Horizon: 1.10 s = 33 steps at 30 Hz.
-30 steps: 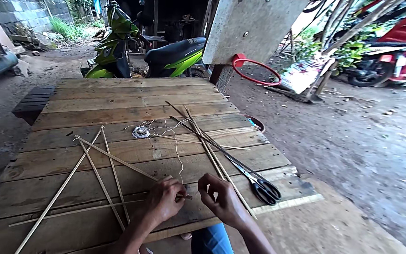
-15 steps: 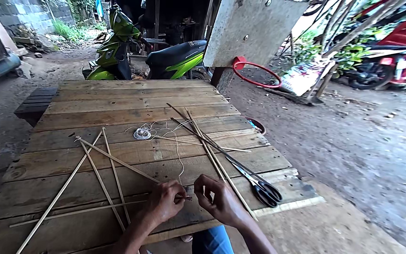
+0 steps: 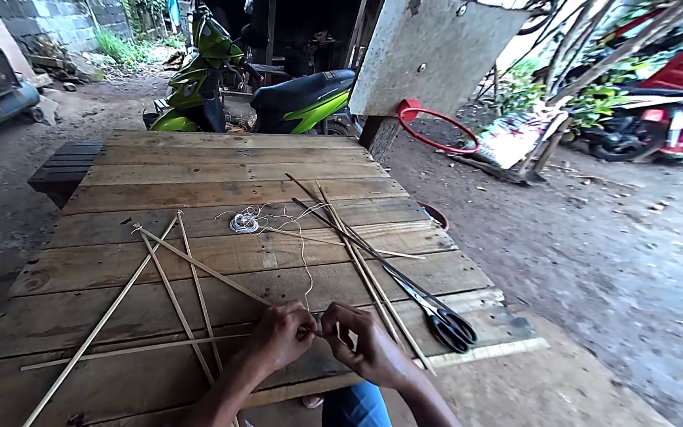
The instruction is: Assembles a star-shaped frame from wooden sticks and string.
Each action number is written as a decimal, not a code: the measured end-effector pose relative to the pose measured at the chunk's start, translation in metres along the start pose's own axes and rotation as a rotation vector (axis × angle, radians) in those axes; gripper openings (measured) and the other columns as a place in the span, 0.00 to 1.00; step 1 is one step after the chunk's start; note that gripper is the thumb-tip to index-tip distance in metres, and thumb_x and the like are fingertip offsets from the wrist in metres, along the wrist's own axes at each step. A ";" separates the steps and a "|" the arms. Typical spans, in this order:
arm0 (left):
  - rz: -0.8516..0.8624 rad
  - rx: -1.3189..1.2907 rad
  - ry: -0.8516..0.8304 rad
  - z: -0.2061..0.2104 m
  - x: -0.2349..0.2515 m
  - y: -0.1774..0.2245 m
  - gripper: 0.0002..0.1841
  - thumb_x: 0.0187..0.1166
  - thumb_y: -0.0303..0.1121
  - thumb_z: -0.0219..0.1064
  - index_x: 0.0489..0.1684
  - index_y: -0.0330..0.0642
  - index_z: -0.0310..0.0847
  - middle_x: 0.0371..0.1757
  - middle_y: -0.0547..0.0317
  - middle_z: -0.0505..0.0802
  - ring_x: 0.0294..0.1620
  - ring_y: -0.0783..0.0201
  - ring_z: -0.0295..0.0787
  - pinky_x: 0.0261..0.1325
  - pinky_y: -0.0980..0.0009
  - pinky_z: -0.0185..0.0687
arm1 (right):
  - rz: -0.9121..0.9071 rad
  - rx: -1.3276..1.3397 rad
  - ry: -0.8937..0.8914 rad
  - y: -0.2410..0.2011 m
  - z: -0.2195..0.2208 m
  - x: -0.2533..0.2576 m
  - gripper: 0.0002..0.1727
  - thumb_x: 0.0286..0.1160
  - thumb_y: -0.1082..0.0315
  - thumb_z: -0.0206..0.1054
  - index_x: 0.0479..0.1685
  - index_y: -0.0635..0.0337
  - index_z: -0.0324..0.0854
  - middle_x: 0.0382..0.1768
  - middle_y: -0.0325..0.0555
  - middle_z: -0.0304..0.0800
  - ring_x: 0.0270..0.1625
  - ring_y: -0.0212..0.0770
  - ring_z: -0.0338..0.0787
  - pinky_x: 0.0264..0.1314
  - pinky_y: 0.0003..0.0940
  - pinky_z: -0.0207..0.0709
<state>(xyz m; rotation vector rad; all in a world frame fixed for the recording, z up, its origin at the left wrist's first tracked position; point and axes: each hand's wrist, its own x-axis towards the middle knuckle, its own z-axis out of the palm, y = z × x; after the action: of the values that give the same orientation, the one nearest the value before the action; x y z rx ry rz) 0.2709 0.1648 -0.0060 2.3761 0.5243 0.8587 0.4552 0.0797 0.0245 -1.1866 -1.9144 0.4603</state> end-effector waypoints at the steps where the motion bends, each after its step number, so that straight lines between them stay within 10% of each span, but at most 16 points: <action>1: 0.011 0.005 0.008 0.000 0.000 0.000 0.05 0.59 0.23 0.79 0.30 0.34 0.91 0.35 0.46 0.94 0.39 0.56 0.94 0.48 0.65 0.89 | -0.002 0.001 0.002 0.001 -0.001 0.002 0.05 0.67 0.72 0.63 0.35 0.64 0.81 0.29 0.44 0.82 0.27 0.25 0.76 0.28 0.15 0.68; 19: 0.080 0.020 0.076 0.007 -0.002 -0.007 0.05 0.59 0.24 0.79 0.30 0.35 0.91 0.35 0.48 0.94 0.39 0.58 0.94 0.48 0.69 0.89 | 0.010 0.013 0.019 -0.001 -0.003 -0.002 0.05 0.69 0.70 0.62 0.36 0.62 0.81 0.30 0.43 0.83 0.25 0.23 0.75 0.26 0.15 0.67; 26: 0.111 -0.001 0.077 0.003 0.000 -0.010 0.05 0.60 0.23 0.78 0.32 0.35 0.92 0.37 0.48 0.94 0.41 0.57 0.94 0.49 0.67 0.89 | -0.121 -0.106 -0.153 -0.010 0.028 -0.014 0.03 0.62 0.71 0.66 0.32 0.60 0.82 0.32 0.48 0.86 0.36 0.39 0.86 0.40 0.28 0.81; 33: 0.116 -0.004 0.120 0.008 0.000 -0.011 0.05 0.60 0.24 0.78 0.30 0.35 0.92 0.36 0.48 0.94 0.40 0.59 0.94 0.49 0.71 0.88 | -0.053 -0.342 -0.119 -0.015 0.041 -0.043 0.05 0.63 0.67 0.68 0.30 0.58 0.84 0.32 0.48 0.88 0.35 0.45 0.91 0.32 0.36 0.84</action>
<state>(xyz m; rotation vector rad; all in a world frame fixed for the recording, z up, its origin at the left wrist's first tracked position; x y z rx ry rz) 0.2746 0.1708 -0.0177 2.3811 0.4338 1.0583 0.4235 0.0391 -0.0096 -1.3450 -2.1830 0.1808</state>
